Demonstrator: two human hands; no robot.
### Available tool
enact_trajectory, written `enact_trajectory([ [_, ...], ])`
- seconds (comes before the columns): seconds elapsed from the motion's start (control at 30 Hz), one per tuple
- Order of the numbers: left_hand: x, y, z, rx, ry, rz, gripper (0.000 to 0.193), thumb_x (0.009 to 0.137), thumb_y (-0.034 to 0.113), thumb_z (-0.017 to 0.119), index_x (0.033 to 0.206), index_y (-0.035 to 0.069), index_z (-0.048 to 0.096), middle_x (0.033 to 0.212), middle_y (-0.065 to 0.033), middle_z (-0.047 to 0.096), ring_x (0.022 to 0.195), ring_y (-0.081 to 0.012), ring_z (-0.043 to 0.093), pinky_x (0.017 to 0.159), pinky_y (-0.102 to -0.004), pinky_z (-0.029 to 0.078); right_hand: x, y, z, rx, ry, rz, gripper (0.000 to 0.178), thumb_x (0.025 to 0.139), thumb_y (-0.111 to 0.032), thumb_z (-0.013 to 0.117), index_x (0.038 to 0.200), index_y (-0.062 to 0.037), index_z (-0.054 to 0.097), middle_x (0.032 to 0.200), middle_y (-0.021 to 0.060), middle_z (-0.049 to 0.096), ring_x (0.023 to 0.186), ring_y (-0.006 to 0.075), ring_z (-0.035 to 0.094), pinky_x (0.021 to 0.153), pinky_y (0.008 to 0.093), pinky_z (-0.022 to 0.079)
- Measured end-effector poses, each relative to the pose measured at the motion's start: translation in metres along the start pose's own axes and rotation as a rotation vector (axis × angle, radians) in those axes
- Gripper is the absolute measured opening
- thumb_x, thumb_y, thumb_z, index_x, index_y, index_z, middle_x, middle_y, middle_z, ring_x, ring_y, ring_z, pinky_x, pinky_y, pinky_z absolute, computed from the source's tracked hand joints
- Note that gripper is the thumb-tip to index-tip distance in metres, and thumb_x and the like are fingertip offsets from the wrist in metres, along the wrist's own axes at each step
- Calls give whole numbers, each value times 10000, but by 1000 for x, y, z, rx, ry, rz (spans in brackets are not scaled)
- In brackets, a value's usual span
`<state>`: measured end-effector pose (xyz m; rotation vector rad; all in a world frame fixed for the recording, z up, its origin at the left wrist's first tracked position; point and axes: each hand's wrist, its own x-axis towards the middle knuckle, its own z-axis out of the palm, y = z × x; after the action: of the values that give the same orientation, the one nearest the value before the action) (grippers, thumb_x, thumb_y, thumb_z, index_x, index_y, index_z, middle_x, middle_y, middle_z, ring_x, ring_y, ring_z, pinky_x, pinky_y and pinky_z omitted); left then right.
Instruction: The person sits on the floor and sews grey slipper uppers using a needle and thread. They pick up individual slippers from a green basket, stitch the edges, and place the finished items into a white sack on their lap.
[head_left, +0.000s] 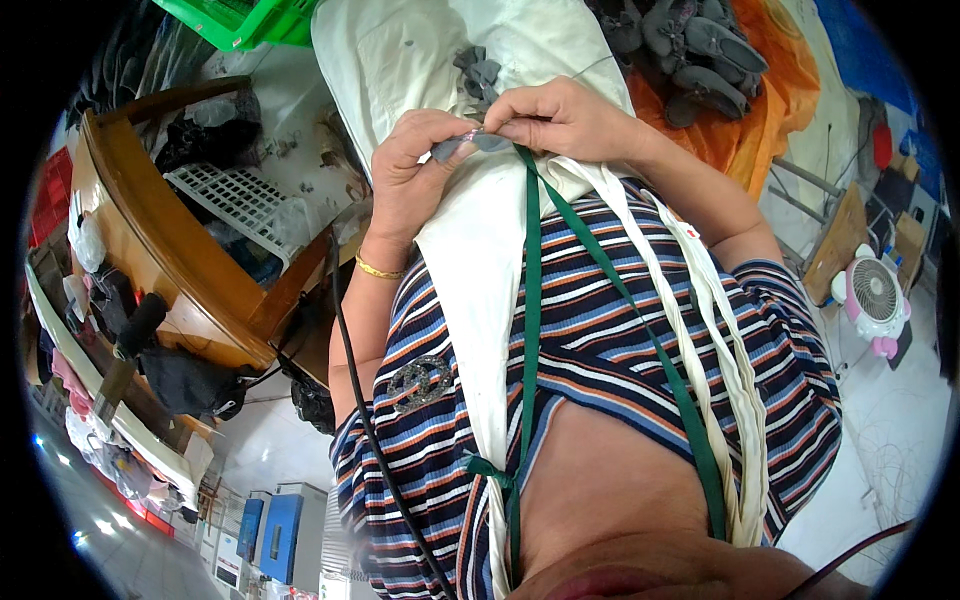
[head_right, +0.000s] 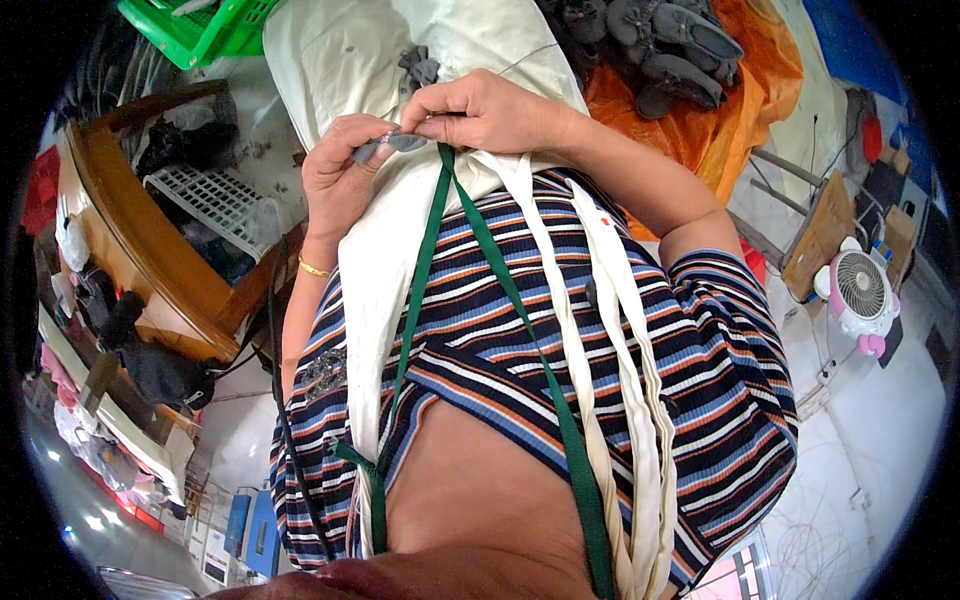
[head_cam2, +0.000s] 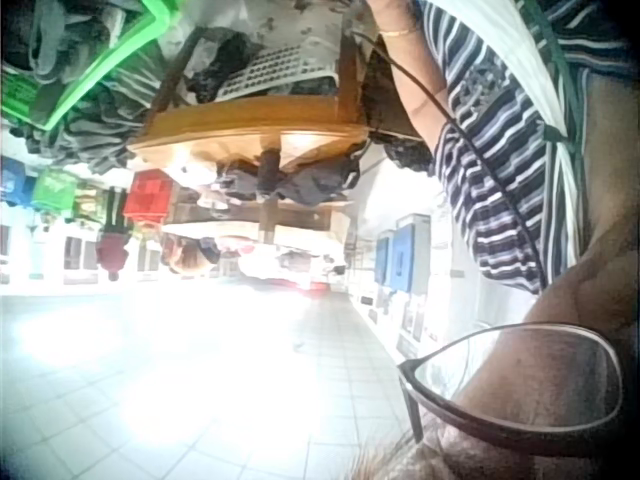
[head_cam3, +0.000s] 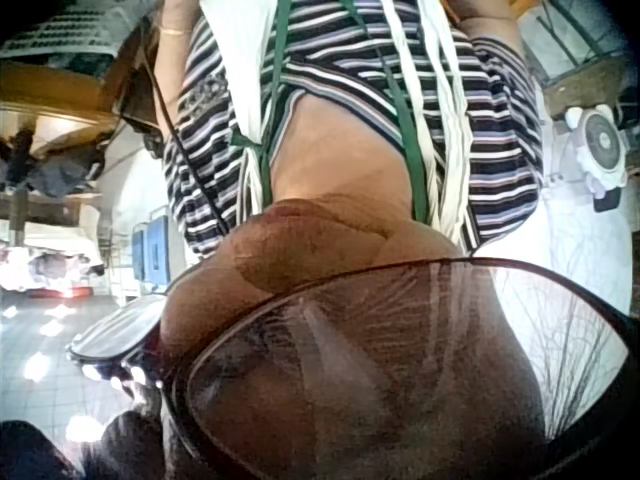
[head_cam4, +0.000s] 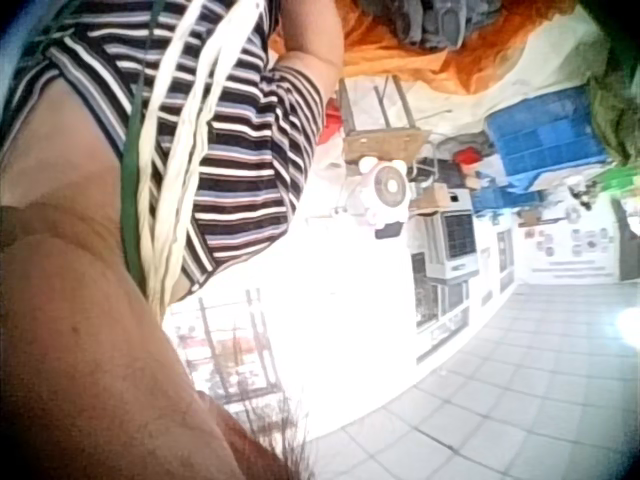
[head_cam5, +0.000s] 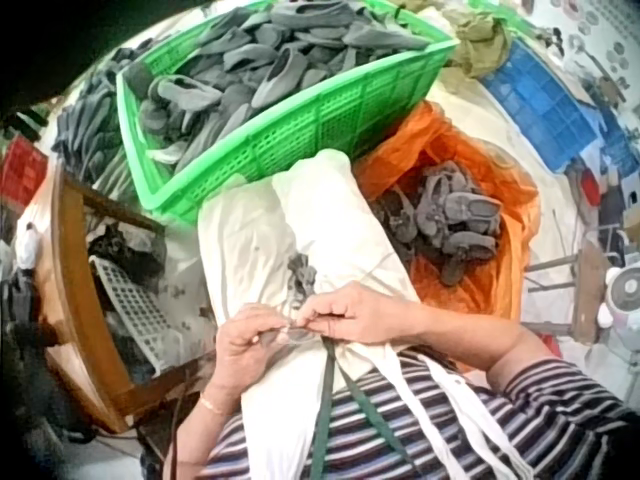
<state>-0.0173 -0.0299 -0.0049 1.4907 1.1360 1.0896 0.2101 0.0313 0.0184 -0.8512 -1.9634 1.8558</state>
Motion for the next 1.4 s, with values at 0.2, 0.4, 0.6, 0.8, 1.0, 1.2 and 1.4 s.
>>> enact_trajectory([
  [0.2, 2, 9, 1, 179, -42, 111, 210, 761, -7, 770, 958, 41, 716, 878, -50, 683, 863, -211, 617, 800, -303, 476, -5, -2, 5, 122, 5, 108, 142, 974, -150, 595, 996, -24, 656, 750, -2, 607, 649, 48, 536, 594, 215, 452],
  [0.4, 2, 10, 5, 180, -67, 60, 194, 774, -1, 771, 955, 27, 710, 858, -50, 668, 829, -186, 601, 761, -288, 477, -2, 0, 2, 161, 13, 182, 309, 990, -280, 599, 1147, -16, 566, 753, -6, 592, 662, 53, 530, 595, 211, 447],
  [0.6, 3, 4, 11, 139, -78, 59, 184, 790, 21, 773, 963, 23, 710, 839, -54, 659, 786, -167, 592, 722, -272, 470, 4, 11, 10, 163, -5, 5, 342, 1016, -307, 545, 1245, -62, 480, 816, 1, 577, 659, 54, 501, 596, 199, 407],
  [0.8, 10, 7, 15, 220, -19, -189, 157, 789, 81, 770, 933, 30, 730, 781, -91, 656, 708, -208, 600, 658, -299, 476, 13, 19, -3, -312, 174, -13, 199, 961, -236, 613, 1067, -69, 626, 845, 45, 619, 716, 136, 592, 630, 284, 473],
  [1.0, 20, -1, 15, 272, -15, -134, 158, 756, 68, 750, 907, 32, 727, 765, -113, 653, 691, -256, 606, 641, -336, 486, 24, 4, -1, -824, 300, -504, 111, 842, -148, 698, 884, -50, 670, 788, 98, 613, 720, 271, 623, 611, 334, 514],
  [1.2, 39, -3, 12, 398, 95, 95, 197, 748, 50, 744, 942, 53, 709, 744, -104, 627, 719, -288, 597, 656, -363, 487, 32, -20, 13, -448, 337, -598, 124, 947, -198, 601, 860, -109, 606, 798, 52, 647, 687, 186, 657, 538, 271, 488],
  [1.4, 58, -16, -4, 553, 127, 274, 204, 752, 43, 741, 948, 79, 699, 746, -81, 604, 718, -278, 575, 642, -383, 476, -1, -7, -64, 835, 388, -131, 137, 1021, -156, 487, 969, -57, 566, 638, -19, 476, 533, 96, 454, 555, 230, 420],
])
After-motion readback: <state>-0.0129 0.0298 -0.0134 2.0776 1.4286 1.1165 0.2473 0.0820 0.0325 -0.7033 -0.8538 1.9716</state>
